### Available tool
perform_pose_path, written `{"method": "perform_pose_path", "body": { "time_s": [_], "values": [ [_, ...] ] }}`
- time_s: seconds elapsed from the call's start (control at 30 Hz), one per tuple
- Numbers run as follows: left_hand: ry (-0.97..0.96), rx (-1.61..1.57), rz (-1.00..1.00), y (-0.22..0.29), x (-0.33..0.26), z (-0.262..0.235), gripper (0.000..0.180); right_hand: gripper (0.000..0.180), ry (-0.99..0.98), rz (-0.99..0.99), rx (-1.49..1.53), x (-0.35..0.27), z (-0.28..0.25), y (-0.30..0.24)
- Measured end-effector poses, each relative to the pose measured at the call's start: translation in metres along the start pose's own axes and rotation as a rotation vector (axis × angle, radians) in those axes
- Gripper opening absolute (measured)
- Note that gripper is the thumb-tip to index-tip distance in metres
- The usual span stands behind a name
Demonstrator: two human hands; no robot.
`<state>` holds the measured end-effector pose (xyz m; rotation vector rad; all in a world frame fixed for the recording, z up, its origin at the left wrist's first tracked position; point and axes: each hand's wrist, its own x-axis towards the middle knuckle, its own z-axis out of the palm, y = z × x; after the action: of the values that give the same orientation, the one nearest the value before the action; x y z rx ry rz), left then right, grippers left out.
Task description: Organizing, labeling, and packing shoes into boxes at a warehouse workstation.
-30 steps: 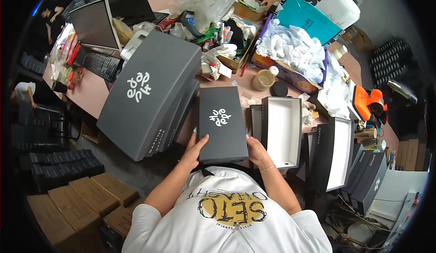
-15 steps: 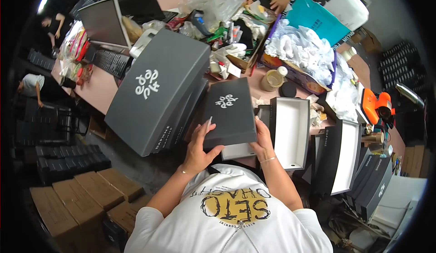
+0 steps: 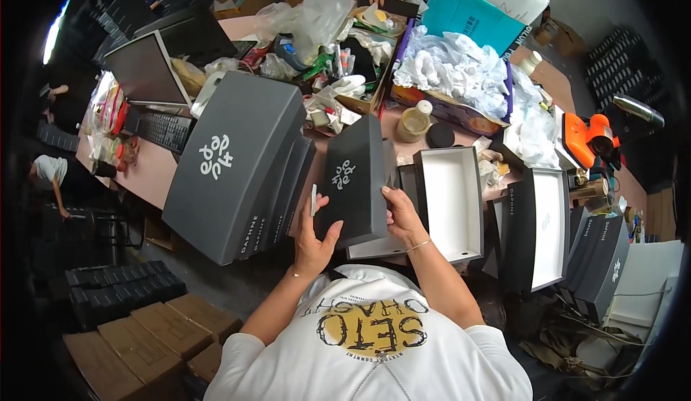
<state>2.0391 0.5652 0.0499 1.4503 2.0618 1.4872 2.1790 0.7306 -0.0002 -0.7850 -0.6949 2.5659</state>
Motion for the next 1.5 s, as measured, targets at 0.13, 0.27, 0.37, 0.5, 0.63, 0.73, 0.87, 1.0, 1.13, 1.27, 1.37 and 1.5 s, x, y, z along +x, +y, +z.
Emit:
{"method": "perform_pose_path", "body": {
  "time_s": [0.13,0.27,0.37,0.5,0.63,0.73,0.87,1.0,1.13,1.27,1.37,1.5],
  "values": [
    [0.028,-0.033,0.17,0.034,0.017,-0.024,0.06,0.018,-0.139,-0.087,-0.343,-0.013,0.042,-0.011],
    [0.233,-0.367,0.156,0.046,0.024,-0.032,0.042,0.023,-0.152,-0.295,-1.009,-0.042,0.077,-0.03],
    [0.13,-0.811,-0.352,0.039,0.029,-0.022,0.031,0.02,-0.063,-0.239,-1.369,-0.04,0.068,-0.005],
    [0.01,-0.46,-0.313,-0.019,0.037,0.029,0.017,0.026,-0.052,-0.204,-1.482,-0.023,-0.005,0.068],
    [-0.279,-0.594,-0.762,-0.069,0.044,0.071,0.015,0.032,-0.014,-0.142,-1.438,-0.035,-0.016,0.067],
    [-0.336,-0.493,-0.818,-0.093,0.052,0.111,0.018,0.03,-0.02,-0.083,-1.447,-0.04,-0.026,0.065],
    [-0.475,0.11,-0.46,-0.102,0.064,0.132,0.025,0.029,-0.012,-0.123,-1.434,-0.039,-0.032,0.069],
    [-0.482,0.34,-0.319,-0.102,0.068,0.133,0.032,0.028,-0.029,-0.126,-1.408,-0.039,-0.036,0.069],
    [-0.529,0.413,-0.346,-0.092,0.078,0.122,0.038,0.023,-0.027,-0.174,-1.367,-0.037,-0.044,0.072],
    [-0.531,0.213,-0.363,-0.107,0.076,0.12,0.032,0.017,0.334,-0.401,-1.149,-0.033,-0.032,0.044],
    [-0.694,-0.318,-0.814,-0.097,0.089,0.112,0.023,0.017,0.422,-0.65,-1.14,-0.008,-0.04,0.022],
    [-0.608,-0.719,-1.022,-0.08,0.08,0.107,0.015,0.022,0.428,-0.276,-0.637,0.013,-0.035,0.01]
  ]
}}
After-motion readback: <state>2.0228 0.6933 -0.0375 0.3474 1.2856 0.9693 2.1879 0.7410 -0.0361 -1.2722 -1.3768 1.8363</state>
